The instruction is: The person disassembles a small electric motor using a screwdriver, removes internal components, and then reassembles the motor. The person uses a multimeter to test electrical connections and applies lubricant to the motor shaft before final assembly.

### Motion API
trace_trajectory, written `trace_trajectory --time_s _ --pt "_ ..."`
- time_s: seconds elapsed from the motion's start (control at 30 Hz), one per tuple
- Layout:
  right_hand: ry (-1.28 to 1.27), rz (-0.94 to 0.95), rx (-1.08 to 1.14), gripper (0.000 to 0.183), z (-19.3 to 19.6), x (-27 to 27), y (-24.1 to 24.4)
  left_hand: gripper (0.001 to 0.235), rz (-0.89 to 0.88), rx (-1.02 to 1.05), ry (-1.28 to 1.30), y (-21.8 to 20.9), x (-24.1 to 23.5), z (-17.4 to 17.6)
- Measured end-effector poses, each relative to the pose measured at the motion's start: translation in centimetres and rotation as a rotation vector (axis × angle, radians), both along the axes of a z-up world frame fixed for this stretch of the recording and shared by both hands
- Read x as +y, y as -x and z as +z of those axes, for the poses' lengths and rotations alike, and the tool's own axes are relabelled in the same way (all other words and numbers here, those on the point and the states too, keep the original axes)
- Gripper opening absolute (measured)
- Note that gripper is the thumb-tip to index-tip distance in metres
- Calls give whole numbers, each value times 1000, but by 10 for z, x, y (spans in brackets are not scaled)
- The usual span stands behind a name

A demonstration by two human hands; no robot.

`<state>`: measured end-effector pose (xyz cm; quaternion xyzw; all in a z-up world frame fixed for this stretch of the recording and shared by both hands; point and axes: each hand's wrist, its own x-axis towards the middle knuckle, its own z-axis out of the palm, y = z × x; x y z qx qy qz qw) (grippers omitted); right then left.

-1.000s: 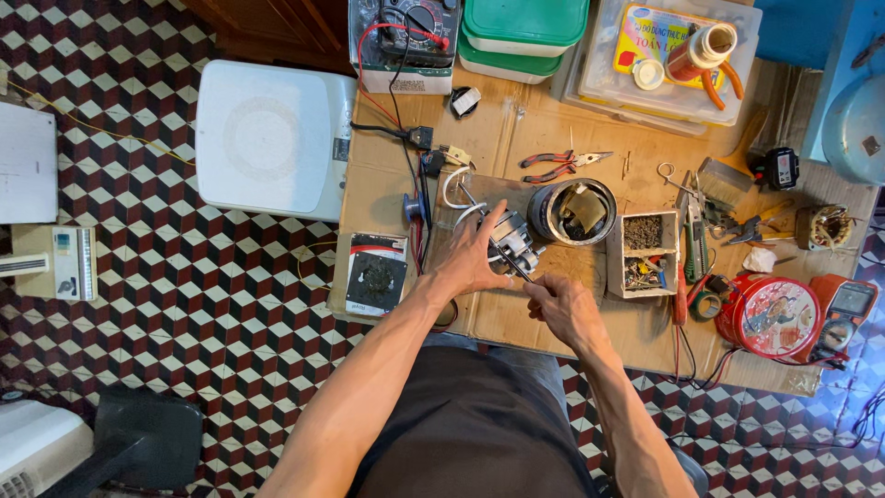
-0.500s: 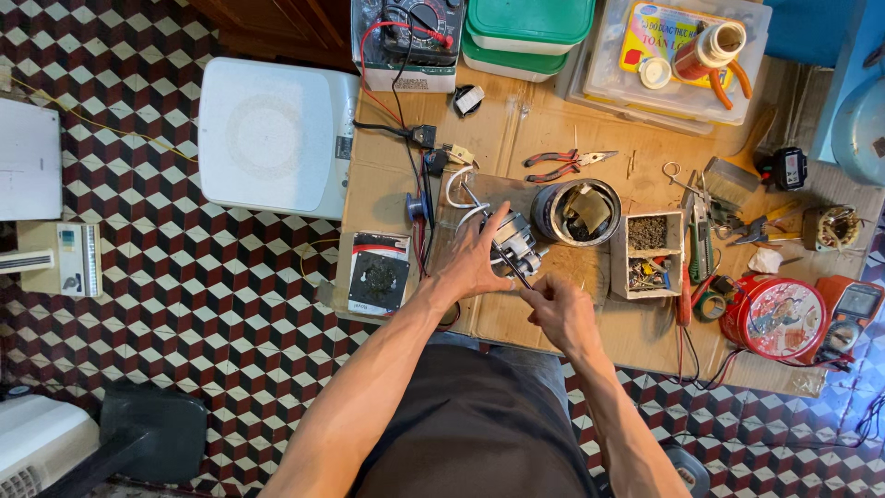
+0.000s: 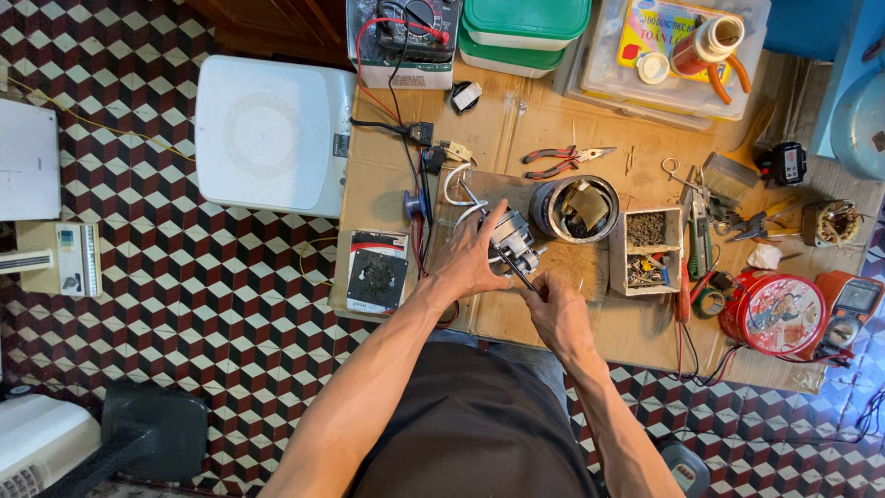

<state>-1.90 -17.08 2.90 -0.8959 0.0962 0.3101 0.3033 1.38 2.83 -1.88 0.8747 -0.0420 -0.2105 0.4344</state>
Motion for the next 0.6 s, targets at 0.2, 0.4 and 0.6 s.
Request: trace_trajectory --time_s 0.2,0.4,0.6 --pt "-319 -287 244 26 -11 -14 -5 137 9 -17 12 4 -2 -3" --pt "-325 -218 255 30 -11 -13 -2 139 22 -38 46 4 -2 -5" --pt "72 127 -222 34 -4 0 12 138 24 -80 11 4 -3 -5"
